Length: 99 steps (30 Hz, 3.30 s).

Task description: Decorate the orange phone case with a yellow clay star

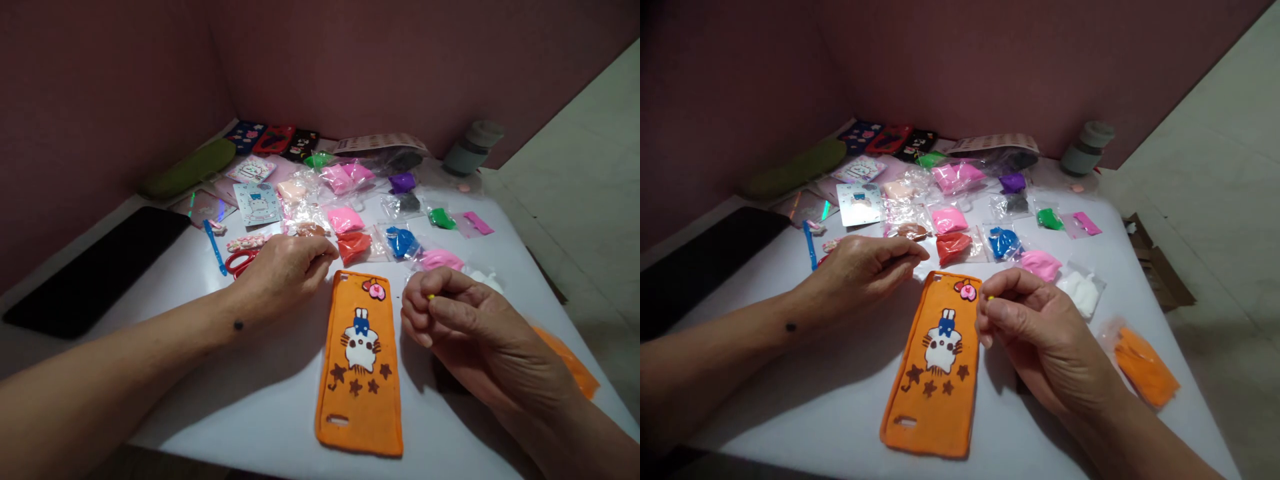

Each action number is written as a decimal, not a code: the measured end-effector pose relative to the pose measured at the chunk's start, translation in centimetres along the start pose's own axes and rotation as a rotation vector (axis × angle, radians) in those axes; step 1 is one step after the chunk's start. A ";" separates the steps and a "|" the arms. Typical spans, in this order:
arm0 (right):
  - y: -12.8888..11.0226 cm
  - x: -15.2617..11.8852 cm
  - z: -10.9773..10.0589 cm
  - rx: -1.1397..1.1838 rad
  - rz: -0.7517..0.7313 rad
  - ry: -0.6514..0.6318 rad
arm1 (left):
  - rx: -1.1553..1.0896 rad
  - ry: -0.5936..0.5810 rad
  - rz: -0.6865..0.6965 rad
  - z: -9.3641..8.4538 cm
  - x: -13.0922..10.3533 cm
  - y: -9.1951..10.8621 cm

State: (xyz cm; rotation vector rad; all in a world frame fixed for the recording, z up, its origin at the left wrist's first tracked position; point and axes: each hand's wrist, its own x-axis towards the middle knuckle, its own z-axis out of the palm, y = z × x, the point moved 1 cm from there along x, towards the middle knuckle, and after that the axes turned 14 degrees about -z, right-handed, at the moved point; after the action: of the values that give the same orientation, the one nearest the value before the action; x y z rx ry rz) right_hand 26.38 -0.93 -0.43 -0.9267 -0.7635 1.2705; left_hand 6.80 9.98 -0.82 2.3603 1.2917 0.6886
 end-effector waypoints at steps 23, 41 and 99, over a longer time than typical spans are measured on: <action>0.3 -0.1 -0.4 -0.007 0.075 0.040 | -0.004 -0.034 -0.029 0.2 0.0 0.0; 0.3 0.0 -0.2 0.013 0.090 0.046 | -0.011 -0.025 -0.015 0.1 0.0 0.1; -2.8 -12.0 -9.3 0.250 -0.008 0.603 | 0.377 -0.789 0.107 7.8 1.9 19.4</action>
State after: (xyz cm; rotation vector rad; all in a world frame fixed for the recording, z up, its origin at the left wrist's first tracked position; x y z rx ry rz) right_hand 33.97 -14.24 -1.76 -1.0238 -0.1312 0.9722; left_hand 25.26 1.02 3.46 2.5690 0.9800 -0.4900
